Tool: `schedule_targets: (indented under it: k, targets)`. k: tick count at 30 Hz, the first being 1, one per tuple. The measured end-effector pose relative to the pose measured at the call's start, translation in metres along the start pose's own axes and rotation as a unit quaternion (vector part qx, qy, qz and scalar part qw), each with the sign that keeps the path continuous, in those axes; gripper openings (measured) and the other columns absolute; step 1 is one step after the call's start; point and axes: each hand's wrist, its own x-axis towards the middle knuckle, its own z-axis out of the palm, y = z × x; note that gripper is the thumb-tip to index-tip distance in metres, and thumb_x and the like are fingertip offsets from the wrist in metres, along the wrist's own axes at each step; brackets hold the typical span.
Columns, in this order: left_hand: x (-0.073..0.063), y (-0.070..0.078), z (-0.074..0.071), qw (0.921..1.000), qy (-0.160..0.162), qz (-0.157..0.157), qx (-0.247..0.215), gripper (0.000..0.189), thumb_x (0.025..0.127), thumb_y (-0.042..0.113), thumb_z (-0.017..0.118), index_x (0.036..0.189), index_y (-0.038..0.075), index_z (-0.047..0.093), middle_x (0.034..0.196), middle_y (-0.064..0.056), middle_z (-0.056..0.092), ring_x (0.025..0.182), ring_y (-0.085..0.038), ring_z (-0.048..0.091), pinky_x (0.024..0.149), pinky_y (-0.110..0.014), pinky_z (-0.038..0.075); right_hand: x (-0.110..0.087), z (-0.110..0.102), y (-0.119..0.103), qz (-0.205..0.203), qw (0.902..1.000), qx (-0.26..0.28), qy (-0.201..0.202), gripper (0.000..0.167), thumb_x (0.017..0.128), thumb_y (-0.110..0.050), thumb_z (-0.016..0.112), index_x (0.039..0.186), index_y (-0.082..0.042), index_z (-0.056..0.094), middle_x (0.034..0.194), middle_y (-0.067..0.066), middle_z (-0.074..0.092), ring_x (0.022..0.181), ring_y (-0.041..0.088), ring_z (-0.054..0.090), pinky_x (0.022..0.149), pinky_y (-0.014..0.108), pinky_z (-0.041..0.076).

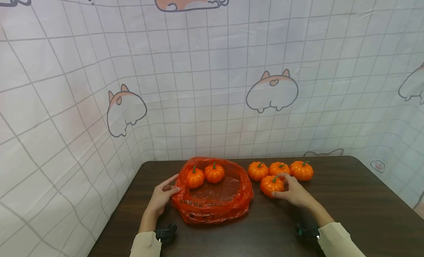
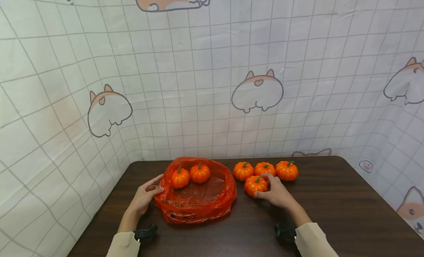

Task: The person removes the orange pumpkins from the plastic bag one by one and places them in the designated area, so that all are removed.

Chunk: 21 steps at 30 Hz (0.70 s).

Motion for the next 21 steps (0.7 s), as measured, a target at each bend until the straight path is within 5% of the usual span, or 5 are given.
schedule_targets:
  k: [21]
  targets:
    - [-0.0003,0.0,-0.0003,1.0,0.0,-0.003,-0.003,0.056,0.095,0.012,0.072,0.148,0.021,0.057,0.105,-0.01,0.069,0.088,-0.018,0.066,0.072,-0.031,0.057,0.0,0.0012,0.0014,0.0,0.9999,0.012,0.0,0.079,0.087,-0.039,0.08,0.142,0.002,0.043,0.13,0.032,0.047,0.115,0.04,0.055,0.097,0.059,0.047]
